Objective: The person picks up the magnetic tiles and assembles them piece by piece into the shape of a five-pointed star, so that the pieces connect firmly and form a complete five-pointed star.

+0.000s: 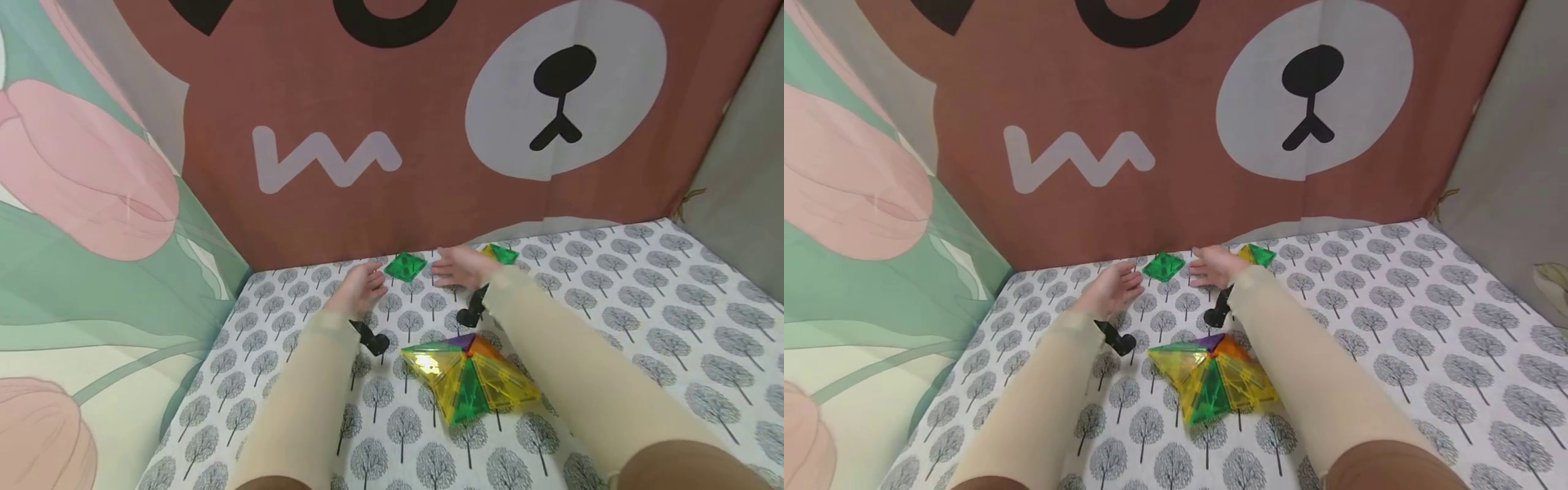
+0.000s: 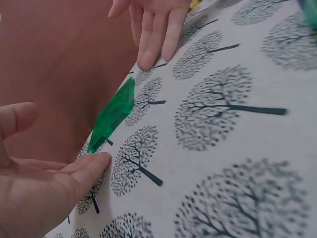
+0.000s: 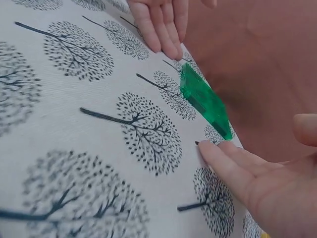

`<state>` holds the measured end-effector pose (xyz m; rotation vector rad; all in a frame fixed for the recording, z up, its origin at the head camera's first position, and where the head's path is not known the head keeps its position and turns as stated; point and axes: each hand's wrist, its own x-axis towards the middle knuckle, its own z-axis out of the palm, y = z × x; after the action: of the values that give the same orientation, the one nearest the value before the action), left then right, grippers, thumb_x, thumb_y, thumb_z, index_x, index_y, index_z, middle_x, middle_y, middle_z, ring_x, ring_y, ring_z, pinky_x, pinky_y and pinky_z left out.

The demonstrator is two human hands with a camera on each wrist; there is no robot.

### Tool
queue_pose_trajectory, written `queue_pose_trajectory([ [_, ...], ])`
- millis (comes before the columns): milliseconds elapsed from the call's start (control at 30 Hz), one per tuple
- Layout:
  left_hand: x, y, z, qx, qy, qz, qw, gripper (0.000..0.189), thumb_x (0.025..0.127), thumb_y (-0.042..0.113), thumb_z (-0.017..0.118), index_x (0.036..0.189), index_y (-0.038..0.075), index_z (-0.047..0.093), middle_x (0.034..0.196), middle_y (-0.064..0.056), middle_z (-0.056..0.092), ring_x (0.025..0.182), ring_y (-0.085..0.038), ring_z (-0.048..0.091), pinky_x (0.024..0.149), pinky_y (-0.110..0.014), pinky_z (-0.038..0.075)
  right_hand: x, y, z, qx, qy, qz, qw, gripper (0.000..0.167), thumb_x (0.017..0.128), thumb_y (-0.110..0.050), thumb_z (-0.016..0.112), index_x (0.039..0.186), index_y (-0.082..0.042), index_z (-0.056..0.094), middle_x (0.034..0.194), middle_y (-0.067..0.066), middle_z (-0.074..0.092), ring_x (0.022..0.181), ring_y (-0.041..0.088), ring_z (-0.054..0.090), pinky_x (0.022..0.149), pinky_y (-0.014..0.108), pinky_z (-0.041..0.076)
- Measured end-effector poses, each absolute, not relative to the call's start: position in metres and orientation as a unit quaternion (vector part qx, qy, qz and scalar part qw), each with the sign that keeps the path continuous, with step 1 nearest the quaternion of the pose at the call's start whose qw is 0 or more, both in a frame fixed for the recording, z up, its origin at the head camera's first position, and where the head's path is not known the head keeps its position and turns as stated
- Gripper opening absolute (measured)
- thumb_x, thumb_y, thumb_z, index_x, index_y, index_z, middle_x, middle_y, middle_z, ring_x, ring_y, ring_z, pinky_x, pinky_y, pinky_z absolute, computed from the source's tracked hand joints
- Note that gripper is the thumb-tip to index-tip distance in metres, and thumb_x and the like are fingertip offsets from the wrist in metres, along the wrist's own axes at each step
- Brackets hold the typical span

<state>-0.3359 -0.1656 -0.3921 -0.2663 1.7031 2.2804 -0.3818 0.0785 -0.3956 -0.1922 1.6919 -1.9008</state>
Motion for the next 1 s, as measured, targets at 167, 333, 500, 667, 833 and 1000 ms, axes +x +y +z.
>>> queue_pose_trajectory([
  [167, -0.349, -0.165, -0.397, -0.094, 0.603, 0.782, 0.128, 0.053, 0.106, 0.019, 0.042, 0.156, 0.006, 0.026, 0.16, -0.019, 0.02, 0.145, -0.03, 0.025, 0.111, -0.042, 0.036, -0.391, 0.066, -0.397, -0.075, 0.642, -0.714, 0.269, 0.062, 0.109, -0.022, 0.027, 0.155, 0.001, -0.007, 0.158, 0.032, 0.005, 0.145, 0.043, 0.016, 0.108, 0.049, 0.039],
  [333, -0.356, -0.162, -0.397, -0.1, 0.616, 0.772, 0.123, 0.057, 0.104, 0.017, 0.048, 0.155, 0.005, 0.026, 0.156, -0.022, 0.029, 0.142, -0.032, 0.032, 0.106, -0.043, 0.043, -0.393, 0.065, -0.393, -0.073, 0.649, -0.709, 0.266, 0.058, 0.109, -0.018, 0.025, 0.157, -0.001, -0.002, 0.16, 0.029, 0.004, 0.146, 0.042, 0.014, 0.111, 0.051, 0.035],
  [500, -0.354, -0.162, -0.395, -0.126, 0.633, 0.755, 0.116, 0.056, 0.099, 0.013, 0.056, 0.15, 0.003, 0.033, 0.146, -0.023, 0.039, 0.133, -0.034, 0.044, 0.102, -0.041, 0.047, -0.393, 0.064, -0.392, -0.063, 0.637, -0.714, 0.282, 0.055, 0.109, -0.013, 0.026, 0.157, 0.0, 0.001, 0.159, 0.029, 0.005, 0.146, 0.042, 0.014, 0.114, 0.05, 0.03],
  [667, -0.348, -0.15, -0.393, -0.139, 0.706, 0.685, 0.117, 0.042, 0.096, 0.005, 0.058, 0.136, -0.004, 0.046, 0.123, -0.02, 0.052, 0.109, -0.031, 0.06, 0.095, -0.036, 0.052, -0.389, 0.077, -0.39, -0.058, 0.672, -0.678, 0.294, 0.052, 0.107, -0.006, 0.03, 0.152, 0.012, 0.01, 0.152, 0.037, 0.021, 0.139, 0.047, 0.03, 0.112, 0.046, 0.034],
  [833, -0.34, -0.139, -0.396, -0.149, 0.733, 0.653, 0.119, 0.025, 0.09, -0.005, 0.057, 0.113, -0.007, 0.053, 0.093, -0.013, 0.059, 0.075, -0.02, 0.063, 0.083, -0.032, 0.057, -0.377, 0.091, -0.391, -0.043, 0.701, -0.638, 0.315, 0.044, 0.103, 0.001, 0.039, 0.142, 0.02, 0.029, 0.123, 0.033, 0.049, 0.119, 0.04, 0.055, 0.102, 0.041, 0.047],
  [1000, -0.328, -0.132, -0.395, -0.139, 0.734, 0.649, 0.143, 0.014, 0.087, -0.008, 0.058, 0.101, -0.009, 0.061, 0.078, -0.011, 0.062, 0.059, -0.014, 0.06, 0.067, -0.024, 0.058, -0.363, 0.102, -0.392, -0.037, 0.734, -0.604, 0.308, 0.026, 0.099, 0.004, 0.051, 0.12, 0.019, 0.052, 0.093, 0.017, 0.059, 0.084, 0.025, 0.068, 0.09, 0.036, 0.055],
])
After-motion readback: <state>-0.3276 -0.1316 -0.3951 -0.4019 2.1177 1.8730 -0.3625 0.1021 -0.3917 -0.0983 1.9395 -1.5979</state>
